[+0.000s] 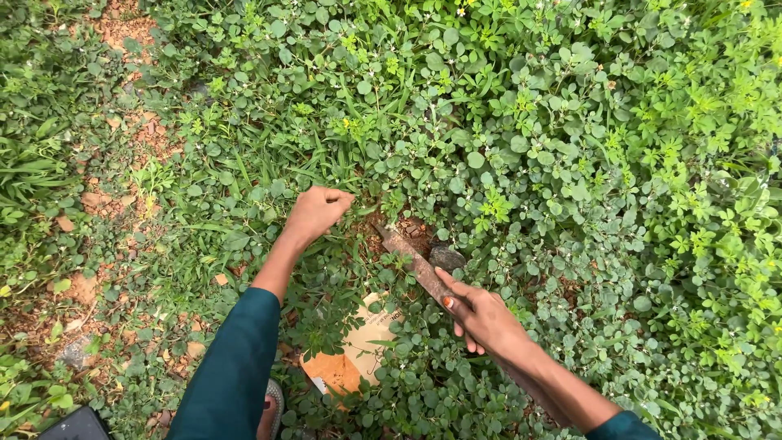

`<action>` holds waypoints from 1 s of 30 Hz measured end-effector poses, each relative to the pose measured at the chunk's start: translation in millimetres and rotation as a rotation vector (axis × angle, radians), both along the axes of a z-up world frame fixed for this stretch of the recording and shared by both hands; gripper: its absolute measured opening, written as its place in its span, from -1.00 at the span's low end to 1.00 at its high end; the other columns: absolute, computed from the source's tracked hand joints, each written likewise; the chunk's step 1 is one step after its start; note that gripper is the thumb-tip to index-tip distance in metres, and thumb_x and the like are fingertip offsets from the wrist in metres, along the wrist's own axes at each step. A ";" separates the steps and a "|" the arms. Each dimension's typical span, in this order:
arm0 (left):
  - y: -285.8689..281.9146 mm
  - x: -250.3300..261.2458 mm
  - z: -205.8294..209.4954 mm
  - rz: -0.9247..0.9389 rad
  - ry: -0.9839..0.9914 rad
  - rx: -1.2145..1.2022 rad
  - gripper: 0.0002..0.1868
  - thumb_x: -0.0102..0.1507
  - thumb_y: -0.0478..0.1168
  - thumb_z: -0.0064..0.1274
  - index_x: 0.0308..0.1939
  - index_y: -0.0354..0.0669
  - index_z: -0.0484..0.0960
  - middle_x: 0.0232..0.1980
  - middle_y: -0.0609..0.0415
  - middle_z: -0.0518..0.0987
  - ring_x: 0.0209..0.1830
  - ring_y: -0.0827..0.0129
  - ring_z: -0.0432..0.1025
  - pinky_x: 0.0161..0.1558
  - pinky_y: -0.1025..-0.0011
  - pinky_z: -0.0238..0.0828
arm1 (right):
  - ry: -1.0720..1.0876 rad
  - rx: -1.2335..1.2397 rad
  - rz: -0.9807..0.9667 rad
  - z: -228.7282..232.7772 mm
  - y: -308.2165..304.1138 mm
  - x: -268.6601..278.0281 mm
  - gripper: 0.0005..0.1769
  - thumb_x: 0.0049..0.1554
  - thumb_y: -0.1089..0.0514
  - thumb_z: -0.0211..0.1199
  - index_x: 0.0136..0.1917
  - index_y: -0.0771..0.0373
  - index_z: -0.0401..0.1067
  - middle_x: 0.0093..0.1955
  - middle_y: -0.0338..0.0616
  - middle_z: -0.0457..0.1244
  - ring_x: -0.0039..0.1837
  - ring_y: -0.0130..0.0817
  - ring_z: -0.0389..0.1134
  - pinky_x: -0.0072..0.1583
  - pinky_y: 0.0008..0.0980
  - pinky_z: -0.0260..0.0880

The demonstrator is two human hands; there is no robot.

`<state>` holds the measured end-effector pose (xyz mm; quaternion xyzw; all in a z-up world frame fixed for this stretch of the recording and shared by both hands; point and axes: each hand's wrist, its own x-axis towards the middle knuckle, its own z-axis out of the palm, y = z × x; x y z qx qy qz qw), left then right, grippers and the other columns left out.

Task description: Picking small plants and weeds from the ground while using a wooden stick to dig and pry them loose.

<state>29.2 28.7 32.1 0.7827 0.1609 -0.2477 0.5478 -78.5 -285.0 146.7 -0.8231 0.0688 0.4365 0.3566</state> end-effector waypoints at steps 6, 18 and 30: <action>-39.3 -13.0 9.9 -0.259 -0.519 0.657 -0.86 0.15 -0.25 0.17 -0.24 -0.03 0.77 -0.12 -0.05 0.68 -0.24 -0.01 0.58 -0.19 0.06 0.52 | -0.039 0.011 -0.047 -6.4 3.6 6.8 -0.38 0.31 0.01 0.00 0.60 -0.35 0.08 -0.42 -0.22 0.25 -0.50 -0.49 0.23 -0.41 -0.36 0.36; -19.9 -11.3 -26.7 -0.616 -0.759 0.973 -0.90 0.07 -0.21 0.13 -0.54 -0.07 0.64 -0.30 -0.01 0.66 -0.32 0.07 0.60 -0.41 0.15 0.50 | -0.048 -0.021 0.004 17.1 -2.6 -4.4 -0.37 0.29 0.01 0.02 0.60 -0.37 0.06 -0.42 -0.24 0.28 -0.50 -0.49 0.27 -0.40 -0.38 0.37; -19.7 -3.4 -53.3 -0.543 -0.701 1.067 -0.89 0.11 -0.30 0.09 -0.50 -0.11 0.68 -0.32 -0.05 0.68 -0.21 0.12 0.59 -0.32 0.16 0.54 | -0.014 -0.020 0.007 5.5 12.0 6.6 -0.36 0.31 0.05 -0.02 0.61 -0.36 0.03 -0.44 -0.25 0.26 -0.51 -0.49 0.25 -0.41 -0.39 0.37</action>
